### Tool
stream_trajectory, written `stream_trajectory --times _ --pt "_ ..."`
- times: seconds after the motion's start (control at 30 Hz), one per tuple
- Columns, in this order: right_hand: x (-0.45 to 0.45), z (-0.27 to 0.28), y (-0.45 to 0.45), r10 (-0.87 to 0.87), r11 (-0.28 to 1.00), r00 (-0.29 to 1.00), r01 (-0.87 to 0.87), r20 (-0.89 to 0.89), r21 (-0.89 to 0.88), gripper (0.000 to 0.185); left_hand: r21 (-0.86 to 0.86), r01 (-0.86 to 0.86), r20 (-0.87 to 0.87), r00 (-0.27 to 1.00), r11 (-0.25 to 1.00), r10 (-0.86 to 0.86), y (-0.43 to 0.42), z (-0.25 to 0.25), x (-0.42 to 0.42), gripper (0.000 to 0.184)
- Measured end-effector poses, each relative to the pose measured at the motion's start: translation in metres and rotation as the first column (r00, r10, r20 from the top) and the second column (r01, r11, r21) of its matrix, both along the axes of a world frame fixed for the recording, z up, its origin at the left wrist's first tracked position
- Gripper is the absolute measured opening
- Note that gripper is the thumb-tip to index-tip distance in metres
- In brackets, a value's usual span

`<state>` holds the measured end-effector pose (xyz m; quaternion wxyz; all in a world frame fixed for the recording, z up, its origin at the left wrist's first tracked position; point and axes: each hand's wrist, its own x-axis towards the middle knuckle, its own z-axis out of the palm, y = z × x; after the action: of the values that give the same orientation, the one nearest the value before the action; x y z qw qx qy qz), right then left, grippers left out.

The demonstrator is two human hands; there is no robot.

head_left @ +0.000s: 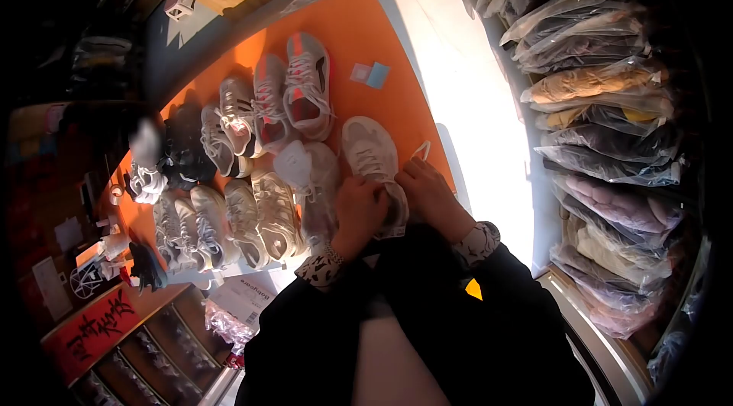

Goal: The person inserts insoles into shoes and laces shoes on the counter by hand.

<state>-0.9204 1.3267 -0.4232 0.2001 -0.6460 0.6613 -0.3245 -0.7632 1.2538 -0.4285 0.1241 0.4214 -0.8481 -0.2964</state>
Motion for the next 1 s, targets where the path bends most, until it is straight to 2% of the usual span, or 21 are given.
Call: stream_trajectory --times 0.07,0.17,0.47,0.53,0.67,0.77,0.83,0.87,0.93,1.0 --pt "-0.003 0.001 -0.001 0.020 0.999 1.000 -0.021 -0.022 -0.026 0.013 -0.011 0.008 -0.007 1.000 1.000 -0.009 0.001 -0.001 0.000 0.008" --pt "-0.006 0.001 0.000 0.092 0.995 0.995 -0.093 0.024 0.030 0.018 -0.007 0.002 0.009 1.000 1.000 -0.002 0.001 -0.001 0.000 0.008" --pt "-0.009 -0.002 -0.005 0.189 0.980 0.981 -0.187 0.037 -0.062 0.017 0.074 -0.065 -0.005 0.998 0.995 0.066 0.004 -0.006 0.000 0.006" --pt "-0.011 -0.002 -0.006 0.239 0.967 0.970 -0.241 -0.031 -0.085 0.016 0.079 -0.067 -0.008 0.998 0.995 0.068 0.004 -0.009 0.001 0.006" --pt "-0.006 -0.019 -0.008 0.183 0.981 0.983 -0.183 -0.006 -0.067 0.016 0.105 -0.066 -0.038 0.997 0.992 0.070 0.005 -0.012 0.001 0.007" --pt "0.002 -0.027 -0.007 0.192 0.972 0.978 -0.200 -0.079 -0.121 0.013 0.098 -0.075 -0.044 0.996 0.992 0.079 0.005 -0.013 0.002 0.007" --pt "0.008 -0.028 -0.003 -0.001 0.999 0.999 0.003 0.053 -0.041 0.009 0.101 -0.084 -0.049 0.995 0.991 0.089 0.006 -0.013 0.002 0.007" --pt "0.013 -0.030 0.000 -0.001 0.999 0.999 0.003 0.053 -0.040 0.009 0.103 -0.089 -0.057 0.994 0.991 0.095 0.006 -0.014 0.001 0.007" --pt "0.022 -0.034 0.008 -0.241 0.970 0.940 0.229 0.240 0.077 0.008 0.108 -0.083 -0.057 0.994 0.991 0.090 0.006 -0.015 0.001 0.007" --pt "0.029 -0.035 0.013 -0.303 0.952 0.918 0.277 0.256 0.134 0.012 0.108 -0.086 -0.053 0.994 0.990 0.092 0.005 -0.015 0.000 0.007"
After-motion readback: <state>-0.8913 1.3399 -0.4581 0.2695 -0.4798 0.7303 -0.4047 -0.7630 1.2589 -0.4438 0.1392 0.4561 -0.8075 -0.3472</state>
